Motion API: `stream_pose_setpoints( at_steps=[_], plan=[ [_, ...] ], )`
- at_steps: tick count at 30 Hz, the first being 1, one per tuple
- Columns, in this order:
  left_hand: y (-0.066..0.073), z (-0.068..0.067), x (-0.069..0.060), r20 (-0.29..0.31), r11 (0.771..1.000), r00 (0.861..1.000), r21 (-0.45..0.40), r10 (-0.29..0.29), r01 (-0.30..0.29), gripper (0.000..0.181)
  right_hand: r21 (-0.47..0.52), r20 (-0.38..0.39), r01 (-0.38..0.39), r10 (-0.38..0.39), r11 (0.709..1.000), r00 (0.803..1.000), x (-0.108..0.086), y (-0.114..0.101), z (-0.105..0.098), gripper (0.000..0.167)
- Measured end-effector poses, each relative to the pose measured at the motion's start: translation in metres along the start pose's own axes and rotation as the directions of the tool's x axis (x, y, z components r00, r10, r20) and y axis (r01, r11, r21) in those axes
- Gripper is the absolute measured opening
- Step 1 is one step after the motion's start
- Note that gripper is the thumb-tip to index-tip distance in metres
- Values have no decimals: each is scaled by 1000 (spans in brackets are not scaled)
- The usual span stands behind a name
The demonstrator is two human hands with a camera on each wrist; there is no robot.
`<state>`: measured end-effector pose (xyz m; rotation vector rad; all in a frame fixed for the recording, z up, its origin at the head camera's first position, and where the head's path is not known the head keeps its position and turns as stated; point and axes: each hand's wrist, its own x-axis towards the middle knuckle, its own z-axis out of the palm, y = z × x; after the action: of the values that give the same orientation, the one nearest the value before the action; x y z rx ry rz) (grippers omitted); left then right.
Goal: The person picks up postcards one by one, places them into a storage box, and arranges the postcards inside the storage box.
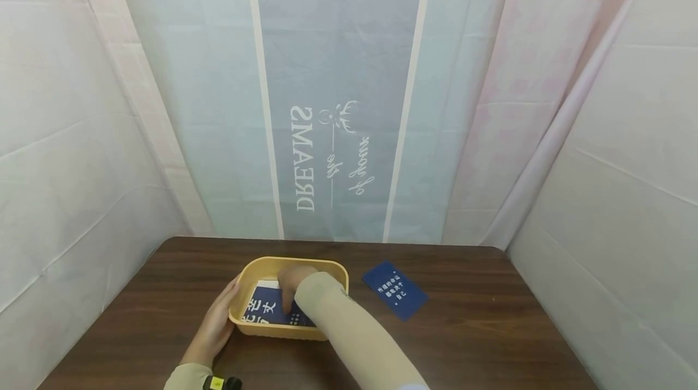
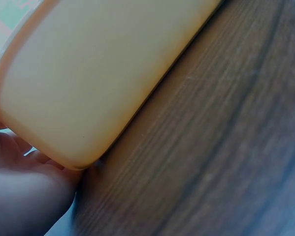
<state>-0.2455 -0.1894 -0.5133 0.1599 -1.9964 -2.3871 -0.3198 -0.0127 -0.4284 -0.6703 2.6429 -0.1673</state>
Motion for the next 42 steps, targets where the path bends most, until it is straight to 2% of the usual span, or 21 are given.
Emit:
stream_pose_setpoints(
  at_steps=[10, 15, 24, 33, 42],
  plan=[
    [1, 3, 2, 15, 1000, 1000, -15, 20, -20, 58, -49, 16, 41, -40, 998, 999, 7, -1, -2, 48],
    [1, 3, 3, 14, 1000, 1000, -17, 18, -18, 58, -4, 23, 61, -60, 998, 998, 6, 5, -6, 46],
    [2, 1, 1, 11, 1000, 1000, -16, 15, -15, 58, -52, -21, 92, -93, 994, 995, 4, 24, -15, 38],
    [4, 4, 2, 11, 1000, 1000, -5, 15, -15, 57, -15, -82, 190, -191, 982, 978, -14, 56, -24, 31],
    [5, 2, 0, 5, 1000, 1000, -7, 10, -10, 57, 24, -123, 251, -246, 968, 961, -37, 85, -30, 29]
  ],
)
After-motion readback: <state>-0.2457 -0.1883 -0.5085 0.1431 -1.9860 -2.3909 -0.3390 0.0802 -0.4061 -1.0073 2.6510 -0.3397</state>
